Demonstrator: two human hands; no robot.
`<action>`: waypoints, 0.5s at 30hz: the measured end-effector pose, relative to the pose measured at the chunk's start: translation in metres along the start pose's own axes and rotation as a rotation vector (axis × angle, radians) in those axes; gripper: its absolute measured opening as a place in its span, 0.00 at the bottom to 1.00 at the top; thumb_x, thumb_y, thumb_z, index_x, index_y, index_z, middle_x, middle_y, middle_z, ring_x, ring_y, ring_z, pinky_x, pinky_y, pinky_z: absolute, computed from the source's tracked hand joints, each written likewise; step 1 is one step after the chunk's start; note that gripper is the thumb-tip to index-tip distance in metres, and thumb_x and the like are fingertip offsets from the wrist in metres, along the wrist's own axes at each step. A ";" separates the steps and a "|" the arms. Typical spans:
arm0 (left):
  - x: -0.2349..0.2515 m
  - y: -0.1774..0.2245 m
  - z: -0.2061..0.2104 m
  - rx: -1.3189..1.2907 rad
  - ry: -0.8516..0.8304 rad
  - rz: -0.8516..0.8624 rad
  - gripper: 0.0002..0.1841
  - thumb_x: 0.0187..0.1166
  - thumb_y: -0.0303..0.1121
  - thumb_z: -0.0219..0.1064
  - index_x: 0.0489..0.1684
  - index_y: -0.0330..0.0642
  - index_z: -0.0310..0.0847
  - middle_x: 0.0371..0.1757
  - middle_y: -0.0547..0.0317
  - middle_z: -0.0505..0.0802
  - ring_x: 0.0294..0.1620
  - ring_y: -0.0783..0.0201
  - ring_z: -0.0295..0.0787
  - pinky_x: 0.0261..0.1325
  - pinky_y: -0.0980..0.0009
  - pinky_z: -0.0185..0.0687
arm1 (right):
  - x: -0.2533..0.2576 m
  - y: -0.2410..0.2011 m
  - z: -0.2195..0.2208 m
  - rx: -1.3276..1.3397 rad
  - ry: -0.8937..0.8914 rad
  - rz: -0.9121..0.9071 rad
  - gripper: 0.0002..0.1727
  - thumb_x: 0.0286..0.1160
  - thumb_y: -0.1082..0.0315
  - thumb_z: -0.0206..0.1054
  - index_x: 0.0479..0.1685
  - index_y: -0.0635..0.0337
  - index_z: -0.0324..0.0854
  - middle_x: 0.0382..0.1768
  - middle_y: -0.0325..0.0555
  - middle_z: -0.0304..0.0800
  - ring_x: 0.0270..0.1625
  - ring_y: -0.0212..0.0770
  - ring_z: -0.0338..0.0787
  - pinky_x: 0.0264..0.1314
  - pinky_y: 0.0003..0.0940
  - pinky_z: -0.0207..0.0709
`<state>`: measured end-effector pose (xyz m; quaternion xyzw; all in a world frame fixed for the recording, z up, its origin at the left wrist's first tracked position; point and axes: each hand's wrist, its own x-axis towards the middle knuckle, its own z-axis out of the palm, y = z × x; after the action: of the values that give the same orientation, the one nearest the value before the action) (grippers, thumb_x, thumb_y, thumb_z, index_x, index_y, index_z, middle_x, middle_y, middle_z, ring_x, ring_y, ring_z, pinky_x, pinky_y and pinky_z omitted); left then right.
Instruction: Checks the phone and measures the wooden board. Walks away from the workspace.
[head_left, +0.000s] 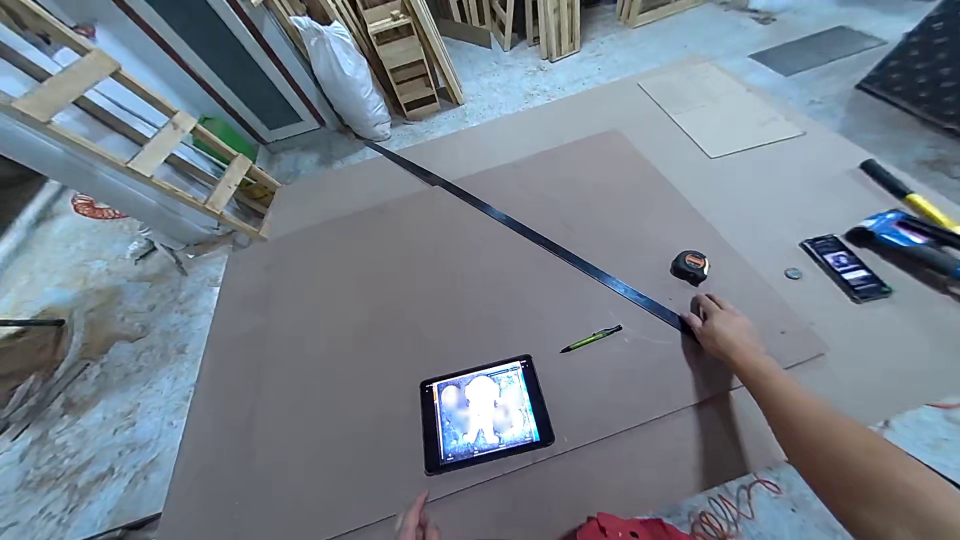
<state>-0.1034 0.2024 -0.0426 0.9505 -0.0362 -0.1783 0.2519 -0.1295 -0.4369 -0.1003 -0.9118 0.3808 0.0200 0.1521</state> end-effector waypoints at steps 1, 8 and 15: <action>0.008 0.005 -0.001 0.036 -0.005 0.006 0.24 0.81 0.31 0.61 0.76 0.35 0.80 0.52 0.41 0.94 0.49 0.48 0.93 0.58 0.48 0.87 | -0.004 -0.005 -0.004 0.044 0.056 0.012 0.30 0.86 0.52 0.63 0.80 0.62 0.75 0.81 0.64 0.74 0.77 0.69 0.79 0.73 0.73 0.73; 0.090 0.038 0.003 -0.032 0.137 -0.265 0.18 0.89 0.39 0.61 0.69 0.42 0.86 0.60 0.47 0.94 0.61 0.49 0.91 0.69 0.44 0.82 | -0.007 -0.049 -0.004 0.135 0.174 -0.177 0.25 0.85 0.58 0.63 0.78 0.56 0.78 0.81 0.55 0.75 0.81 0.60 0.78 0.77 0.67 0.73; 0.100 0.061 0.025 0.044 0.200 -0.227 0.41 0.69 0.58 0.78 0.80 0.42 0.76 0.77 0.43 0.82 0.79 0.43 0.77 0.80 0.42 0.71 | 0.035 -0.041 -0.016 0.106 0.186 -0.098 0.26 0.83 0.59 0.64 0.78 0.59 0.76 0.82 0.58 0.74 0.81 0.64 0.76 0.76 0.70 0.72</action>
<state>-0.0172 0.1217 -0.0651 0.9667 0.0928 -0.1092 0.2118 -0.0774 -0.4387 -0.0801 -0.9180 0.3488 -0.0922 0.1649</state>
